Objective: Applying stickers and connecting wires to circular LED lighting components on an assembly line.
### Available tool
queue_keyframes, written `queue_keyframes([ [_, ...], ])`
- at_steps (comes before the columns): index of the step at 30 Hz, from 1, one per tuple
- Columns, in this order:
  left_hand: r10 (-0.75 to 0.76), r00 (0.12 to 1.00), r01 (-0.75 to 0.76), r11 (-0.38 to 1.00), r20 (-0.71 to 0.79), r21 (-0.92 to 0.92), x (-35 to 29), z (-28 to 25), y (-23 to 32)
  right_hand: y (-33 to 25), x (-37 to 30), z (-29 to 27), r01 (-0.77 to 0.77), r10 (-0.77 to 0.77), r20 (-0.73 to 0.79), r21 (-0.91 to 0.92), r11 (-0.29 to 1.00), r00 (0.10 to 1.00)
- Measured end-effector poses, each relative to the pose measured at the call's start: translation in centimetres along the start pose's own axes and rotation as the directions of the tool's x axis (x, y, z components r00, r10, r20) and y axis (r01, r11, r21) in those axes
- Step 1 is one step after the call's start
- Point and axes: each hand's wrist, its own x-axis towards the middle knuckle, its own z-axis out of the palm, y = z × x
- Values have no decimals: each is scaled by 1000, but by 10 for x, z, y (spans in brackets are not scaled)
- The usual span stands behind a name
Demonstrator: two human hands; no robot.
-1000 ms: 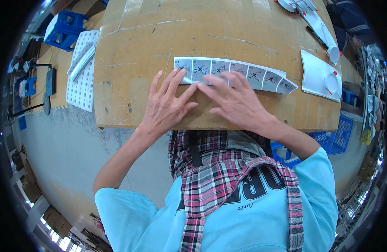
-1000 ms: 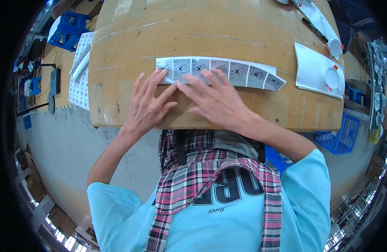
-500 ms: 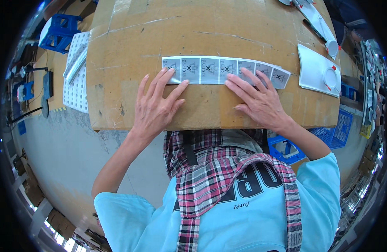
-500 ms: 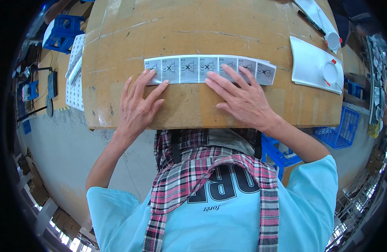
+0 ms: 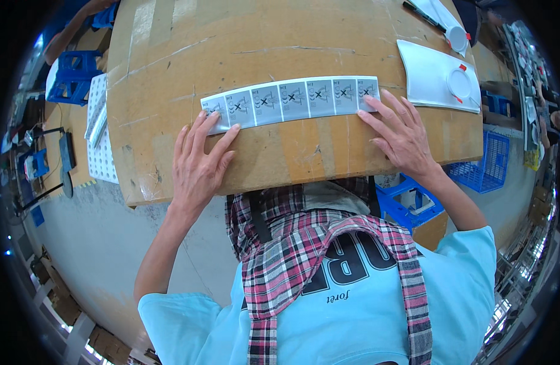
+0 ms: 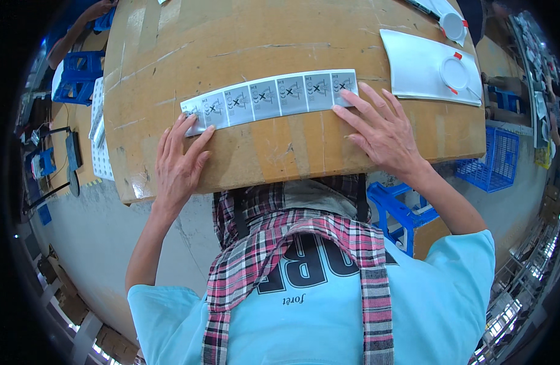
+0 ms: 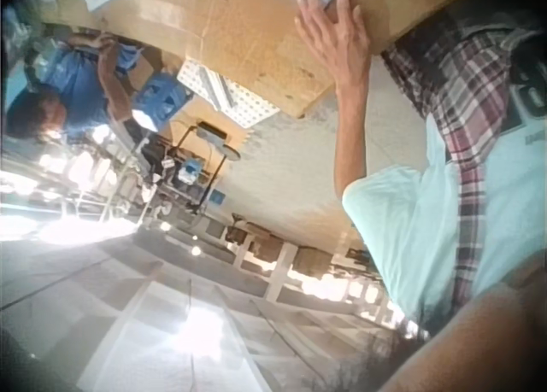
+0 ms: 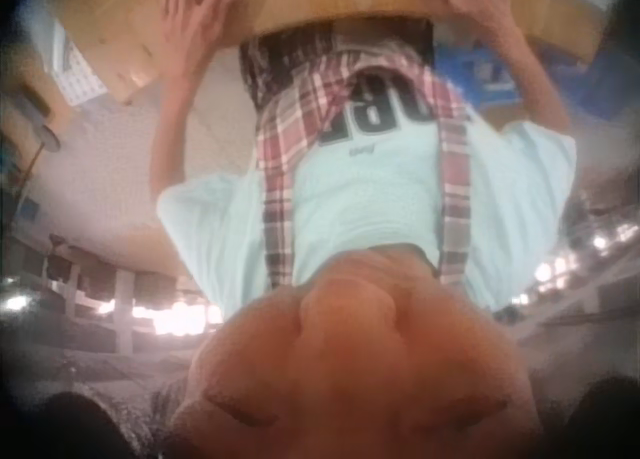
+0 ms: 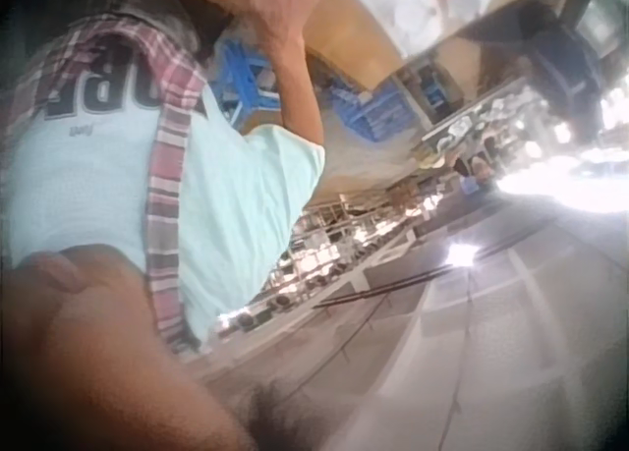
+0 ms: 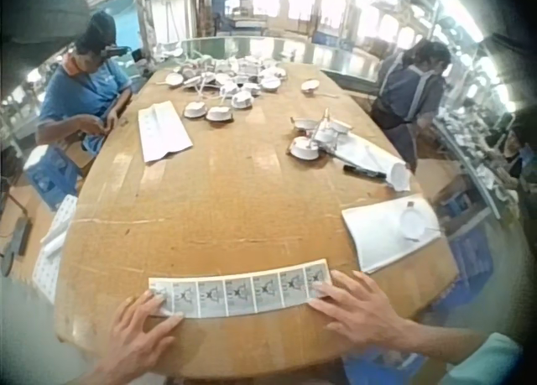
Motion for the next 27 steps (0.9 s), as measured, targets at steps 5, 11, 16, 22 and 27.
queue_keyframes([
  [5, -10, 1000, 10, 1000, -9, -7, 0, -1, 1, -3, -2, -4, -35, 35, -32, -15, 999, 999],
  [11, -28, 999, 27, 999, -39, -32, -2, 2, 1, -20, 9, -16, -72, 86, -236, 69, 995, 968],
  [16, -8, 996, 3, 998, -85, -56, -4, 8, 0, -24, 28, -24, -227, 197, -341, -50, 973, 919],
  [22, -33, 987, 19, 996, -155, -89, -10, 12, -1, -25, 7, -43, -311, 312, -351, 59, 948, 883],
  [27, -44, 987, 30, 995, -155, -93, -10, 17, -2, -84, 33, -43, 204, -12, -437, 395, 896, 900],
])
